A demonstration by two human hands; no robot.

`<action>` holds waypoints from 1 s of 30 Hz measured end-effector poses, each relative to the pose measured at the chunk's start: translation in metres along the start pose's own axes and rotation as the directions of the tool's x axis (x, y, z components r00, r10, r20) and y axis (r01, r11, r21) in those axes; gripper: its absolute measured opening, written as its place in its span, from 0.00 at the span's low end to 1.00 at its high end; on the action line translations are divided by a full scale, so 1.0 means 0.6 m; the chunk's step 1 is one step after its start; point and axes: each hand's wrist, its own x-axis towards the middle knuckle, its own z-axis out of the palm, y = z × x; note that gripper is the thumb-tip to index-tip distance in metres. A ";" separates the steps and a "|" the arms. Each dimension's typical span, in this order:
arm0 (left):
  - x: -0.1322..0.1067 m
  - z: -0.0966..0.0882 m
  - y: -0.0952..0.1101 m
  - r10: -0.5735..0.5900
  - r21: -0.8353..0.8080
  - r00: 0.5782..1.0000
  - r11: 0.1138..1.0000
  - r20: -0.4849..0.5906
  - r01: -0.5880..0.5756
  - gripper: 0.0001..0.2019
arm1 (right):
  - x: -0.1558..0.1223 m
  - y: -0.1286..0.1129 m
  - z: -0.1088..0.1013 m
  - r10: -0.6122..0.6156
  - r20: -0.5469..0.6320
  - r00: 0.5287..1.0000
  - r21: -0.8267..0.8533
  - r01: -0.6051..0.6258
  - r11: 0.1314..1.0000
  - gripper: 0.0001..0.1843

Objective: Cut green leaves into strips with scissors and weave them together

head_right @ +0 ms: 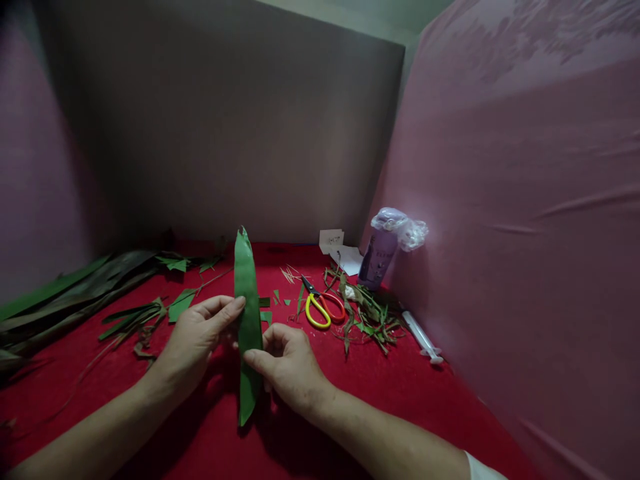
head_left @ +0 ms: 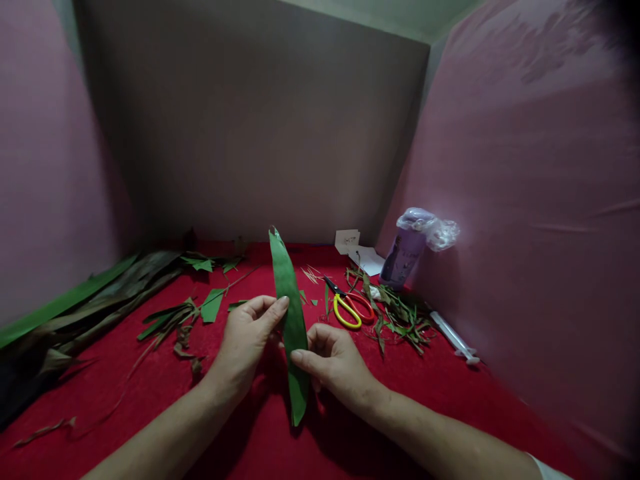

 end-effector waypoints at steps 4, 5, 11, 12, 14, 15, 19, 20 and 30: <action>-0.002 0.000 0.002 -0.012 -0.014 1.000 1.000 0.020 0.013 0.09 | 0.001 0.000 -0.001 -0.023 0.004 1.000 0.000 0.023 1.000 0.15; -0.002 0.000 0.003 -0.017 -0.012 1.000 1.000 0.020 0.018 0.08 | 0.001 0.002 -0.001 -0.028 0.013 1.000 0.000 0.028 1.000 0.15; 0.000 0.000 0.003 0.012 0.022 1.000 1.000 -0.023 -0.011 0.08 | 0.003 0.007 -0.005 -0.048 0.053 0.997 -0.021 0.049 0.999 0.15; 0.000 0.001 0.003 0.014 0.025 1.000 1.000 -0.024 -0.013 0.08 | 0.003 0.006 -0.006 -0.065 0.050 0.997 -0.032 0.067 0.997 0.15; -0.002 0.002 0.002 0.011 0.018 1.000 1.000 -0.025 -0.011 0.07 | 0.003 0.002 -0.007 -0.103 0.022 0.994 -0.050 0.104 0.993 0.16; -0.004 0.004 0.001 0.010 0.013 1.000 1.000 -0.030 -0.010 0.08 | 0.003 0.000 -0.007 -0.110 0.001 0.994 -0.050 0.110 0.993 0.17; -0.011 0.011 -0.001 -0.007 0.023 1.000 1.000 -0.029 0.008 0.09 | 0.002 -0.010 -0.007 -0.012 -0.031 0.999 0.092 0.014 0.996 0.19; -0.013 0.012 -0.002 -0.019 0.030 1.000 0.999 -0.017 0.020 0.09 | 0.002 -0.011 -0.008 0.014 -0.011 1.000 0.147 -0.013 0.989 0.19; -0.013 0.009 0.011 -0.074 -0.278 0.988 0.954 0.134 0.109 0.10 | 0.001 -0.022 -0.025 0.079 0.437 0.896 0.477 -0.305 0.824 0.16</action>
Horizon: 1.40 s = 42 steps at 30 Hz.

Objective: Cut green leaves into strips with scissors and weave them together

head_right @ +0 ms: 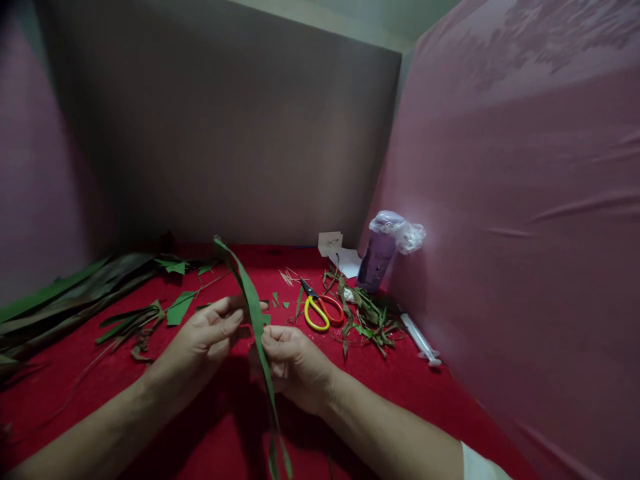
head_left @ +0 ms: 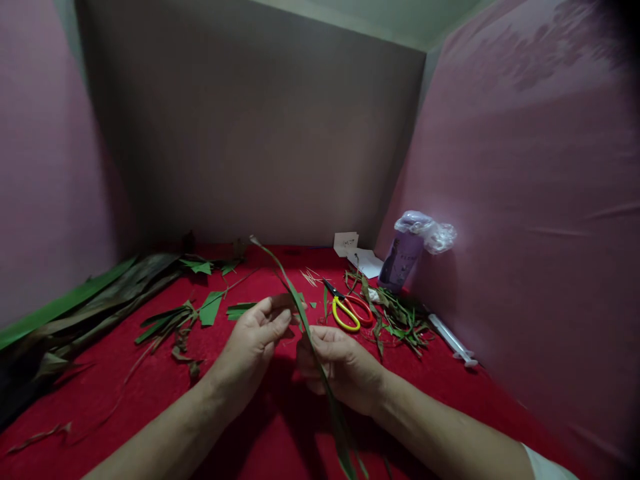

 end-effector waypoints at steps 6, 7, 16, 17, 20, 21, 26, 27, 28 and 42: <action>-0.006 -0.005 0.003 -0.142 -0.107 0.971 0.981 0.194 0.164 0.08 | -0.008 0.002 0.002 0.137 0.157 0.978 0.057 -0.148 0.987 0.19; -0.005 -0.005 0.004 -0.140 -0.102 0.970 0.981 0.199 0.162 0.05 | -0.009 0.004 0.002 0.147 0.152 0.977 0.048 -0.156 0.987 0.17; 0.015 -0.017 -0.004 -0.088 0.029 0.996 0.996 0.001 0.088 0.05 | 0.008 0.010 0.011 -0.048 -0.269 0.962 -0.196 -0.005 0.981 0.23; 0.017 -0.019 -0.006 -0.078 0.034 0.996 0.996 -0.038 0.079 0.05 | 0.009 0.010 0.009 -0.063 -0.279 0.958 -0.205 0.004 0.979 0.26; 0.020 -0.023 -0.009 -0.083 0.039 0.991 0.995 -0.100 0.088 0.07 | 0.007 0.010 0.006 -0.114 -0.317 0.941 -0.301 0.014 0.953 0.26; 0.020 -0.023 -0.009 -0.087 0.039 0.991 0.995 -0.105 0.092 0.08 | 0.006 0.010 0.006 -0.139 -0.330 0.934 -0.345 0.018 0.939 0.24; 0.019 -0.023 -0.011 -0.100 0.039 0.991 0.994 -0.091 0.104 0.08 | 0.005 0.013 0.009 -0.247 -0.339 0.908 -0.476 0.061 0.877 0.18; 0.019 -0.024 -0.011 -0.107 0.036 0.990 0.993 -0.089 0.110 0.08 | 0.006 0.014 0.009 -0.266 -0.340 0.902 -0.503 0.065 0.862 0.17; 0.019 -0.025 -0.012 -0.113 0.033 0.990 0.993 -0.085 0.116 0.08 | 0.006 0.015 0.010 -0.285 -0.339 0.897 -0.530 0.068 0.845 0.16; 0.031 -0.032 0.029 0.033 -0.131 0.992 0.990 -0.125 -0.050 0.03 | 0.003 0.027 0.015 -0.317 -0.287 0.904 -0.686 0.037 0.727 0.11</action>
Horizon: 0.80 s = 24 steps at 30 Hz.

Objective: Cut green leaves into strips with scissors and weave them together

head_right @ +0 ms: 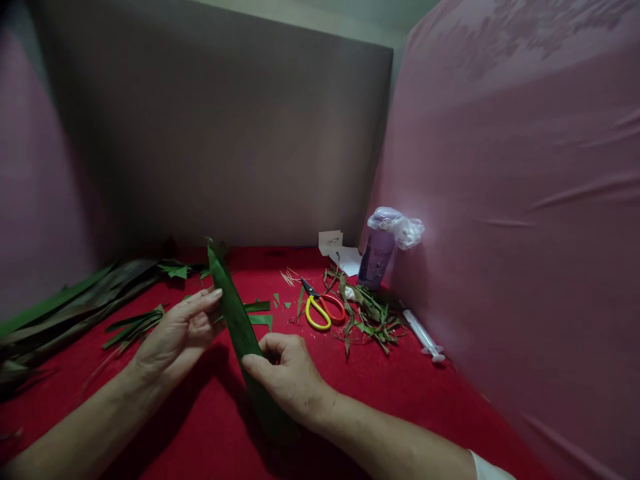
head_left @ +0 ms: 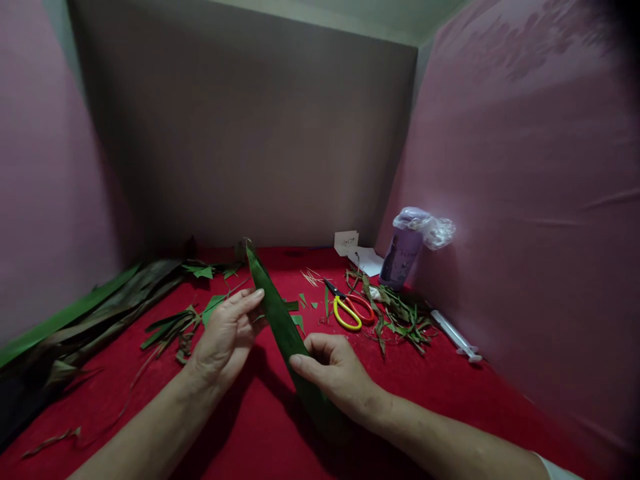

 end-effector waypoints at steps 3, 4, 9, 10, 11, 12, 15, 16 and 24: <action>0.004 -0.005 0.006 0.016 -0.040 0.998 0.999 -0.062 -0.019 0.02 | -0.003 -0.004 0.002 0.015 0.032 0.999 -0.012 -0.015 1.000 0.10; 0.006 -0.006 0.007 0.022 -0.044 0.997 0.999 -0.077 -0.026 0.02 | -0.004 -0.006 0.002 0.021 0.036 0.999 -0.019 -0.020 1.000 0.10; 0.013 -0.012 0.008 0.043 -0.031 0.993 0.998 -0.108 -0.046 0.02 | -0.007 -0.008 0.004 0.039 0.048 0.998 -0.052 -0.037 0.998 0.10; 0.014 -0.013 0.008 0.046 -0.029 0.994 0.998 -0.103 -0.050 0.02 | -0.007 -0.007 0.004 0.042 0.051 0.998 -0.054 -0.040 0.998 0.10; 0.015 -0.014 0.009 0.051 -0.027 0.994 0.998 -0.092 -0.054 0.02 | -0.007 -0.006 0.005 0.046 0.054 0.997 -0.054 -0.043 0.998 0.09; 0.015 -0.015 0.009 0.056 -0.025 0.995 0.998 -0.078 -0.058 0.02 | -0.007 -0.005 0.005 0.048 0.056 0.997 -0.053 -0.045 0.998 0.09; 0.015 -0.015 0.009 0.066 -0.024 0.996 0.997 -0.058 -0.068 0.02 | -0.007 -0.004 0.005 0.056 0.066 0.996 -0.035 -0.054 0.998 0.09; 0.014 -0.015 0.010 0.069 -0.029 0.996 0.997 -0.062 -0.071 0.03 | -0.007 -0.003 0.005 0.058 0.068 0.996 -0.031 -0.056 0.998 0.09; 0.019 -0.021 0.011 0.055 0.011 0.996 0.998 -0.073 -0.054 0.03 | -0.007 -0.005 0.004 0.050 0.076 0.996 -0.032 -0.048 0.998 0.10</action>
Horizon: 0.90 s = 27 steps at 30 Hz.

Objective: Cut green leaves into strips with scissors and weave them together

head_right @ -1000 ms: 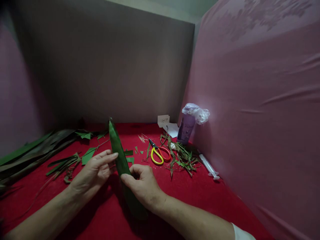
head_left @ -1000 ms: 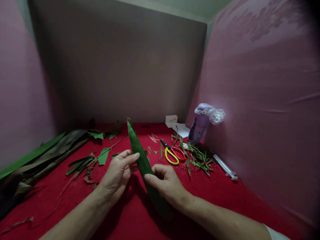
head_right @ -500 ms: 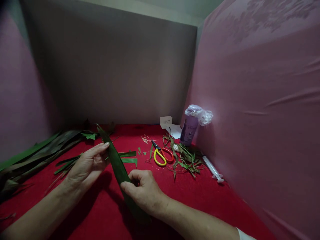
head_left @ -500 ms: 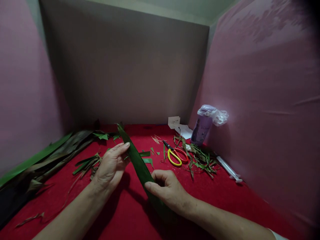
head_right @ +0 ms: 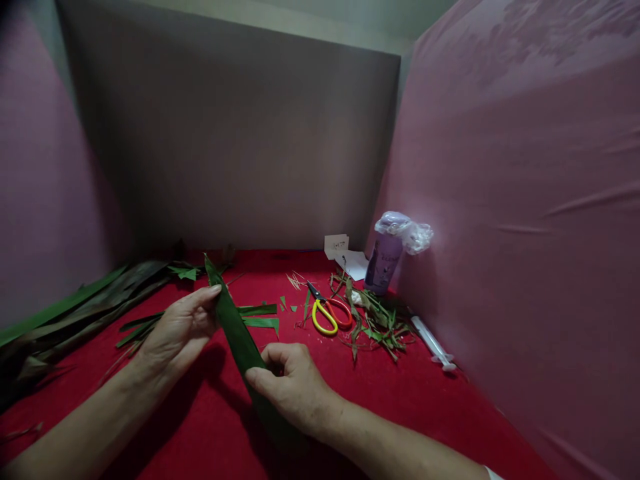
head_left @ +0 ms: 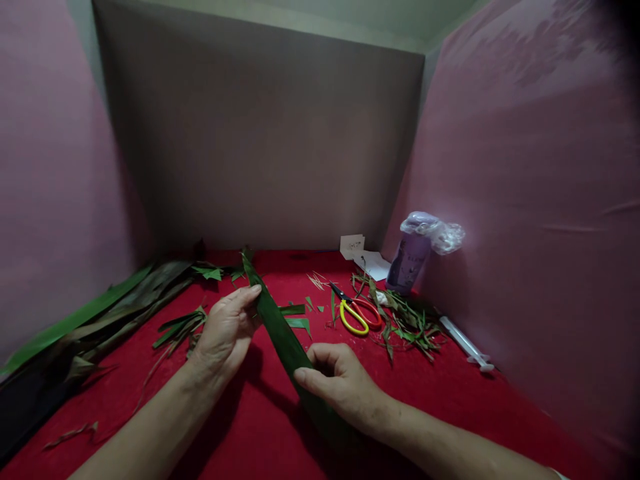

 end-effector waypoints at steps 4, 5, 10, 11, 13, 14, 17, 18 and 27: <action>0.001 0.000 0.001 0.016 -0.007 1.000 1.000 -0.007 -0.016 0.04 | 0.000 0.001 0.002 0.005 0.007 1.000 0.009 -0.006 1.000 0.09; 0.000 0.001 0.001 0.021 -0.010 1.000 1.000 -0.006 -0.021 0.04 | 0.001 0.001 0.002 0.010 0.009 1.000 0.014 -0.010 1.000 0.09; -0.003 0.007 0.003 0.022 -0.035 1.000 0.999 -0.018 -0.022 0.03 | -0.001 -0.002 0.003 0.021 0.002 1.000 0.016 -0.021 1.000 0.10; -0.003 0.007 0.003 0.016 -0.039 1.000 0.999 -0.025 -0.017 0.03 | -0.001 -0.003 0.002 0.014 0.001 1.000 0.012 -0.014 1.000 0.10; -0.002 0.007 0.004 -0.002 -0.044 0.999 0.999 -0.044 0.000 0.04 | -0.002 -0.004 0.001 -0.002 0.001 1.000 -0.001 0.002 1.000 0.10; -0.002 0.007 0.005 -0.012 -0.046 0.998 0.999 -0.057 0.009 0.04 | -0.002 -0.004 0.001 -0.004 0.000 1.000 -0.005 0.004 1.000 0.11; 0.000 0.006 0.004 -0.045 -0.052 0.994 0.998 -0.104 0.039 0.05 | 0.000 0.001 -0.002 0.026 0.010 1.000 0.018 -0.026 1.000 0.11; 0.000 0.005 0.003 -0.058 -0.049 0.992 0.997 -0.114 0.052 0.05 | 0.002 0.003 -0.003 0.038 0.019 0.999 0.037 -0.039 0.999 0.11; -0.005 0.010 0.000 -0.103 -0.028 0.993 0.994 -0.055 0.101 0.04 | 0.008 0.010 -0.003 0.064 0.034 0.997 0.162 -0.069 0.984 0.14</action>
